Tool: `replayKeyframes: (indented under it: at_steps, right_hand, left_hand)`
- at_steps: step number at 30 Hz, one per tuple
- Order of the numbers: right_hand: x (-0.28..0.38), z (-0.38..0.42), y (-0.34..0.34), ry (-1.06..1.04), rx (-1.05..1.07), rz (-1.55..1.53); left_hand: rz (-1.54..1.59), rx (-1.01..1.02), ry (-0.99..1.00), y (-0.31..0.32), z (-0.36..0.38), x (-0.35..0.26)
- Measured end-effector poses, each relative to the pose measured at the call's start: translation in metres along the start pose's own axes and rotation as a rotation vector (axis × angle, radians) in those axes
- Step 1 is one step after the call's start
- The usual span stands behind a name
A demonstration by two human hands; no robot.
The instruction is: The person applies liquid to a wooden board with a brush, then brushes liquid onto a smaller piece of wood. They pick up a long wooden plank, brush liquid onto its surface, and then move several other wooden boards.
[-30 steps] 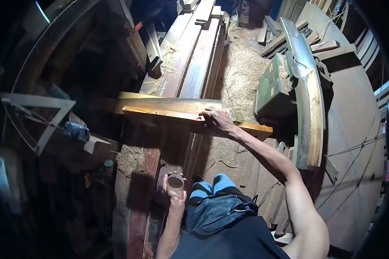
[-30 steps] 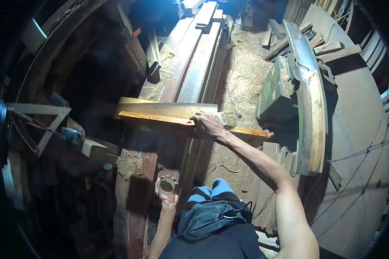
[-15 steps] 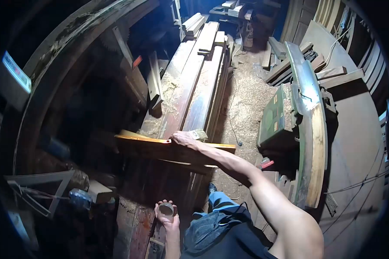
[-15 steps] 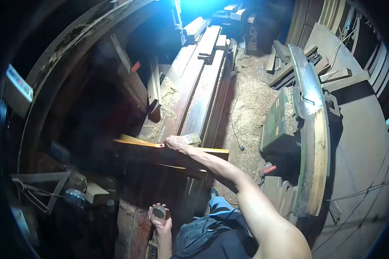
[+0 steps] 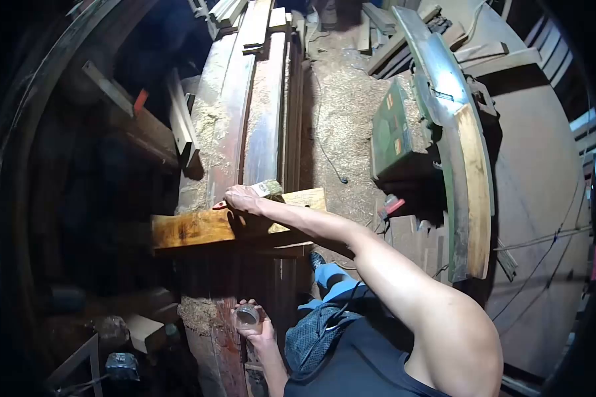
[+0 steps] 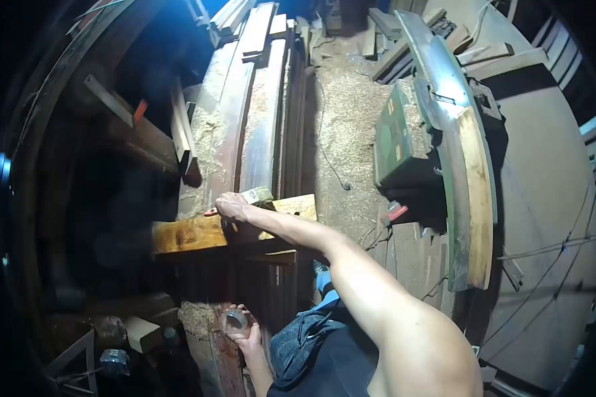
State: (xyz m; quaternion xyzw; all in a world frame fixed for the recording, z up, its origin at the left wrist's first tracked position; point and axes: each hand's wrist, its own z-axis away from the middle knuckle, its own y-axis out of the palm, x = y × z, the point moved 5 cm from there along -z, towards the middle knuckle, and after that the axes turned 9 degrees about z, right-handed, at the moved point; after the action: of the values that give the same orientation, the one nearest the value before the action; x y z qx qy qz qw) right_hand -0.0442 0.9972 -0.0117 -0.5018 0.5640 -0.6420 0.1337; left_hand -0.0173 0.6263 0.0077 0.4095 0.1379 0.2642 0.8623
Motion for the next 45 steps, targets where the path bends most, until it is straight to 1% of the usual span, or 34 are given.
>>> replayKeyframes:
  at_steps: [1, 3, 4, 6, 7, 9, 10, 11, 13, 14, 15, 17, 18, 19, 20, 21, 23, 24, 25, 26, 28, 30, 31, 33, 34, 35, 37, 38, 39, 40, 41, 42, 43, 45]
  right_hand:
    - [-0.001, 0.005, -0.008, -0.019, 0.007, 0.020]
    - [0.001, 0.015, -0.032, -0.132, -0.143, -0.027]
    - [0.004, 0.021, -0.047, -0.122, -0.151, -0.020]
    - [0.028, 0.039, -0.099, -0.207, -0.186, -0.058]
    - [0.037, 0.046, -0.118, -0.257, -0.253, -0.038]
    - [0.052, 0.061, -0.157, -0.214, -0.243, 0.066]
    - [0.059, 0.070, -0.173, -0.165, -0.277, 0.136]
    - [0.063, 0.083, -0.191, -0.214, -0.481, 0.286]
    - [0.052, 0.098, -0.208, 0.006, -0.243, 0.133]
    - [0.072, 0.117, -0.239, 0.109, -0.044, 0.081]
    - [0.086, 0.136, -0.253, 0.010, -0.264, 0.115]
    - [0.100, 0.159, -0.267, 0.009, -0.295, 0.064]
    - [0.107, 0.178, -0.266, 0.103, -0.207, -0.544]
    - [0.105, 0.193, -0.262, 0.144, -0.255, -0.511]
    - [0.108, 0.211, -0.256, 0.161, -0.260, -0.634]
    - [0.114, 0.227, -0.248, 0.179, -0.262, -0.758]
    - [0.162, 0.254, -0.253, 0.188, -0.296, -0.556]
    - [0.179, 0.265, -0.250, 0.210, -0.223, -0.589]
    - [0.194, 0.274, -0.244, 0.164, -0.223, -0.615]
    - [0.204, 0.283, -0.237, 0.151, -0.218, -0.604]
    - [0.220, 0.293, -0.220, 0.110, -0.215, -0.565]
    - [0.229, 0.301, -0.200, 0.010, -0.231, -0.487]
    - [0.236, 0.304, -0.196, 0.026, -0.164, -0.483]
    - [0.246, 0.310, -0.190, -0.036, -0.140, -0.417]
    - [0.247, 0.312, -0.186, -0.018, -0.086, -0.450]
    - [0.252, 0.313, -0.187, -0.074, -0.102, -0.393]
    - [0.257, 0.315, -0.192, -0.125, -0.032, -0.430]
    - [0.258, 0.315, -0.192, -0.164, -0.041, -0.413]
    - [0.256, 0.313, -0.191, -0.196, -0.002, -0.431]
    - [0.250, 0.309, -0.195, -0.202, 0.003, -0.410]
    - [0.245, 0.305, -0.197, -0.204, 0.011, -0.394]
    - [0.246, 0.299, -0.207, -0.180, 0.003, -0.381]
    - [0.241, 0.297, -0.211, -0.118, 0.012, -0.447]
    - [0.234, 0.292, -0.215, -0.071, 0.075, -0.405]
  left_hand:
    - [-0.007, 0.020, -0.019, 0.001, -0.003, 0.002]
    - [-0.023, 0.059, -0.056, 0.002, -0.008, 0.004]
    - [-0.066, 0.106, -0.073, 0.007, -0.011, 0.007]
    - [-0.073, 0.142, -0.125, 0.015, -0.016, 0.013]
    - [-0.078, 0.159, -0.152, 0.019, -0.018, 0.016]
    - [-0.150, 0.228, -0.219, 0.030, -0.018, 0.024]
    - [-0.144, 0.234, -0.230, 0.028, -0.022, 0.026]
    - [-0.145, 0.244, -0.246, 0.031, -0.021, 0.028]
    - [-0.166, 0.237, -0.292, 0.033, -0.017, 0.035]
    - [-0.232, 0.225, -0.276, 0.038, -0.012, 0.038]
    - [-0.227, 0.227, -0.289, 0.037, -0.012, 0.040]
    - [-0.252, 0.195, -0.330, 0.032, -0.010, 0.042]
    - [-0.247, 0.197, -0.362, 0.029, -0.009, 0.046]
    - [-0.242, 0.195, -0.388, 0.028, -0.007, 0.048]
    - [-0.293, 0.151, -0.300, 0.026, -0.009, 0.050]
    - [-0.293, 0.158, -0.409, 0.025, -0.001, 0.052]
    - [-0.311, 0.140, -0.404, 0.018, 0.001, 0.054]
    - [-0.309, 0.134, -0.397, 0.024, 0.010, 0.056]
    - [-0.307, 0.131, -0.388, 0.028, 0.025, 0.057]
    - [-0.489, 0.376, -0.157, 0.031, 0.045, 0.053]
    - [-0.784, 0.400, 0.001, 0.019, 0.039, 0.051]
    - [-0.727, 0.485, -0.117, 0.032, 0.053, 0.052]
    - [-0.838, 0.505, -0.029, 0.028, 0.055, 0.048]
    - [-1.133, 0.515, 0.236, 0.010, 0.055, 0.030]
    - [-1.187, 0.490, 0.313, 0.010, 0.057, 0.026]
    - [-1.121, 0.438, 0.314, 0.007, 0.060, 0.023]
    - [-0.600, 0.260, 0.062, -0.002, 0.058, 0.029]
    - [-0.491, 0.214, 0.044, 0.008, 0.064, 0.031]
    - [-0.526, 0.166, 0.110, 0.018, 0.069, 0.032]
    - [-0.355, 0.202, 0.061, 0.000, 0.046, 0.032]
    - [-0.269, 0.114, 0.106, 0.003, 0.046, 0.034]
    - [-0.243, 0.079, 0.161, 0.009, 0.050, 0.038]
    - [-0.221, 0.049, 0.214, 0.014, 0.058, 0.041]
    - [-0.222, 0.105, 0.291, 0.030, 0.075, 0.049]
